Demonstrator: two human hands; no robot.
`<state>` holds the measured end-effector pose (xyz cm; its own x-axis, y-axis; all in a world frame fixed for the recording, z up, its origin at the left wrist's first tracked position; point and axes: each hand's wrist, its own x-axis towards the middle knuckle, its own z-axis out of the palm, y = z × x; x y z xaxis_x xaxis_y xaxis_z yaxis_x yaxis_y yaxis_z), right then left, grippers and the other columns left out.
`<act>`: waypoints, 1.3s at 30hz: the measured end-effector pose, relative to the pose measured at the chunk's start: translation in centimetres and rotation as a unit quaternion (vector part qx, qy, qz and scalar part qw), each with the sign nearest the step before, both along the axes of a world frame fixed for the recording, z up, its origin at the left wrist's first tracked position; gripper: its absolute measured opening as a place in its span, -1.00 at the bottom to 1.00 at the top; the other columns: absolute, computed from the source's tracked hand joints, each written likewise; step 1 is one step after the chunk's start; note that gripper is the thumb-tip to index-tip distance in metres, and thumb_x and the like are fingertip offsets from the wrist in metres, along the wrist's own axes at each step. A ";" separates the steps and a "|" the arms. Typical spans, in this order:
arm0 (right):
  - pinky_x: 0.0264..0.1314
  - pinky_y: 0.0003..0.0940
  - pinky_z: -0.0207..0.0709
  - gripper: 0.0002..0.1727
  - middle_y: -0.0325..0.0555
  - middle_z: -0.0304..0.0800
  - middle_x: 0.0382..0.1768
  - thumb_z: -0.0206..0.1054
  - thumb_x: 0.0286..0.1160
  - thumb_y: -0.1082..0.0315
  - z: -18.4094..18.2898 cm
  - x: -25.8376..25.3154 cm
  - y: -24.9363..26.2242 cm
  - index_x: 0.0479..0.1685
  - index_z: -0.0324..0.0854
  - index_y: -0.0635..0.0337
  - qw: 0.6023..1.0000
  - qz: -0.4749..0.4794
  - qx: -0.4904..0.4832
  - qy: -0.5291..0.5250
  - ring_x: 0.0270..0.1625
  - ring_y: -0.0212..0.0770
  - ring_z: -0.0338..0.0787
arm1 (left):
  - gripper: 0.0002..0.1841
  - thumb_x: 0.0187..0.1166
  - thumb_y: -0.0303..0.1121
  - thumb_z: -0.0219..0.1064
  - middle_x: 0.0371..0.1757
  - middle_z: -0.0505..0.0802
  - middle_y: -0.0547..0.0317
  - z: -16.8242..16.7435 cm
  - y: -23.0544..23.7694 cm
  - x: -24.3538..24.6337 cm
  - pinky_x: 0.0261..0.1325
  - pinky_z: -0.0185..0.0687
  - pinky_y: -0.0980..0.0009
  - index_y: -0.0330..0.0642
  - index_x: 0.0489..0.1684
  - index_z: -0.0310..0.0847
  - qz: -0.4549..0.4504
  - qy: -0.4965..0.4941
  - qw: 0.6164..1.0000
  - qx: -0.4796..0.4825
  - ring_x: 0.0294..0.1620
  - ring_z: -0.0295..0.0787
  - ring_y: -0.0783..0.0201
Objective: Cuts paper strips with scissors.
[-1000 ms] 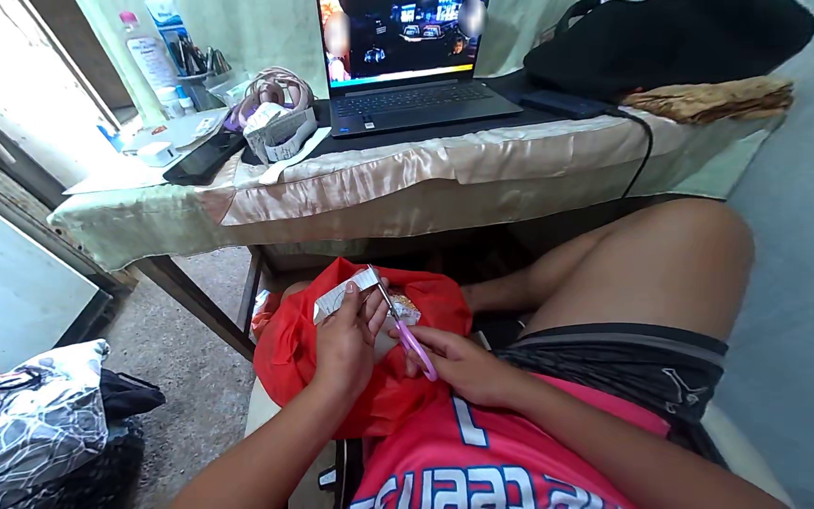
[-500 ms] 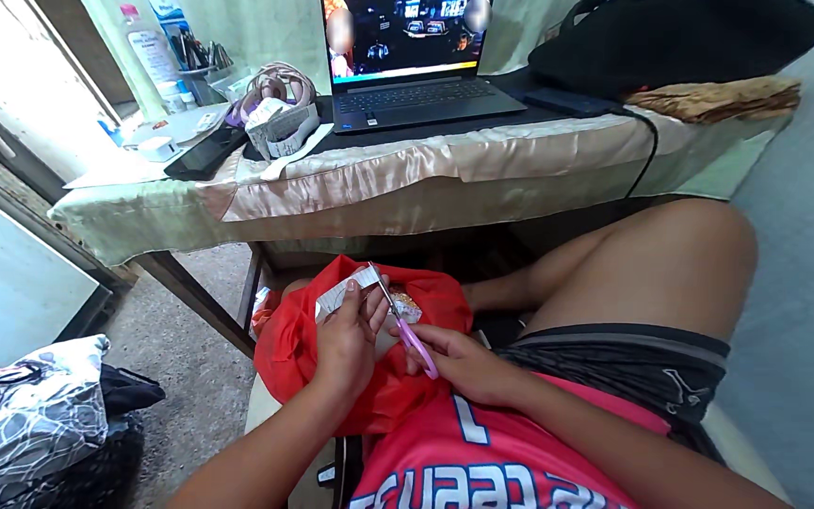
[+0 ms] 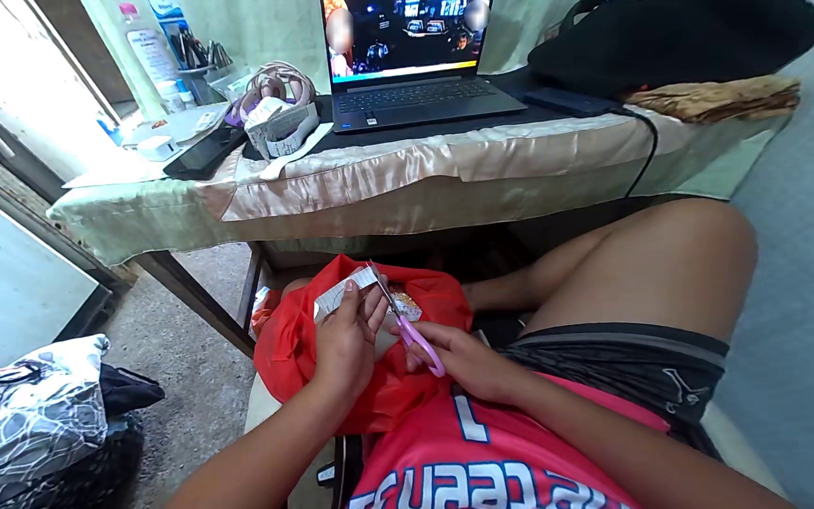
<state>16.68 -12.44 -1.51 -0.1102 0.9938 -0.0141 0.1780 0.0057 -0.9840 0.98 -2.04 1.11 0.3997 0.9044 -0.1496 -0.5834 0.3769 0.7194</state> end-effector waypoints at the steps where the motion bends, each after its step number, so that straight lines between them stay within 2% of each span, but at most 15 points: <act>1: 0.08 -0.46 0.67 -0.57 -0.23 0.80 -0.12 0.11 0.82 0.24 0.0 -0.1 0.0 0.56 0.50 0.15 1.000 -0.004 0.002 -0.001 -0.10 -0.40 0.78 | -0.59 0.93 -0.30 -0.09 0.21 0.83 -0.24 0.0 0.0 0.0 0.35 0.74 0.22 -0.49 0.41 0.44 0.002 0.001 1.000 0.000 0.19 0.88 0.04; 5: 0.10 -0.49 0.70 -0.58 -0.21 0.81 -0.06 0.14 0.81 0.28 -0.3 -0.3 0.0 0.56 0.49 0.15 1.000 -0.012 -0.003 -0.003 -0.08 -0.39 0.80 | -0.58 0.92 -0.30 -0.08 0.23 0.83 -0.25 0.0 -0.1 0.1 0.38 0.73 0.22 -0.51 0.43 0.45 0.006 0.000 1.000 0.009 0.21 0.87 0.02; 10: -0.05 -0.50 0.70 -0.66 -0.23 0.82 -0.18 0.15 0.79 0.34 -0.5 -0.4 0.1 0.43 0.58 0.16 1.000 -0.028 0.000 -0.006 -0.21 -0.40 0.79 | -0.59 0.92 -0.31 -0.06 0.25 0.82 -0.24 -0.2 -0.1 0.1 0.38 0.73 0.20 -0.49 0.46 0.42 0.011 -0.006 1.000 0.016 0.21 0.86 0.02; 17: 0.05 -0.51 0.68 -0.60 -0.24 0.81 -0.12 0.14 0.82 0.25 -0.1 -0.5 0.0 0.52 0.53 0.16 1.000 -0.026 -0.001 -0.008 -0.13 -0.43 0.79 | -0.59 0.92 -0.30 -0.07 0.24 0.82 -0.24 -0.2 0.0 0.1 0.36 0.74 0.21 -0.49 0.45 0.41 0.010 0.002 1.000 0.004 0.20 0.87 0.02; 20: 0.03 -0.51 0.71 -0.61 -0.23 0.82 -0.11 0.17 0.78 0.30 -0.4 -0.6 0.0 0.50 0.54 0.17 0.999 -0.037 0.002 -0.008 -0.14 -0.42 0.81 | -0.59 0.92 -0.30 -0.07 0.26 0.81 -0.24 -0.2 -0.1 0.1 0.40 0.71 0.22 -0.48 0.46 0.42 0.006 -0.002 1.000 0.012 0.23 0.86 0.03; 24: -0.06 -0.51 0.70 -0.65 -0.21 0.82 -0.20 0.17 0.77 0.36 -0.9 -0.7 0.1 0.43 0.59 0.18 0.999 -0.045 0.004 0.005 -0.23 -0.40 0.79 | -0.59 0.92 -0.30 -0.05 0.25 0.82 -0.23 -0.2 -0.1 0.1 0.40 0.70 0.21 -0.46 0.47 0.43 0.009 -0.001 1.000 0.013 0.23 0.85 0.03; 30: 0.03 -0.51 0.71 -0.61 -0.23 0.83 -0.12 0.18 0.79 0.30 -0.5 -0.7 0.0 0.50 0.55 0.18 0.999 -0.039 0.004 0.005 -0.15 -0.42 0.81 | -0.59 0.91 -0.30 -0.05 0.24 0.83 -0.23 -0.3 -0.1 0.1 0.38 0.72 0.22 -0.46 0.47 0.43 0.009 0.000 1.000 0.011 0.21 0.86 0.03; 39: 0.00 -0.51 0.73 -0.62 -0.22 0.84 -0.10 0.20 0.76 0.34 -1.1 -1.0 0.3 0.47 0.58 0.17 0.998 -0.058 0.021 -0.032 -0.18 -0.42 0.81 | -0.61 0.91 -0.31 -0.03 0.21 0.83 -0.24 -0.5 -0.2 0.2 0.37 0.72 0.22 -0.49 0.41 0.45 0.026 0.002 0.999 0.020 0.19 0.86 0.05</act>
<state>15.71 -12.15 -2.59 0.0055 0.9997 0.0249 0.2432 0.0228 -0.9697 1.18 -2.25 0.62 0.3510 0.9293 -0.1147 -0.5981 0.3167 0.7362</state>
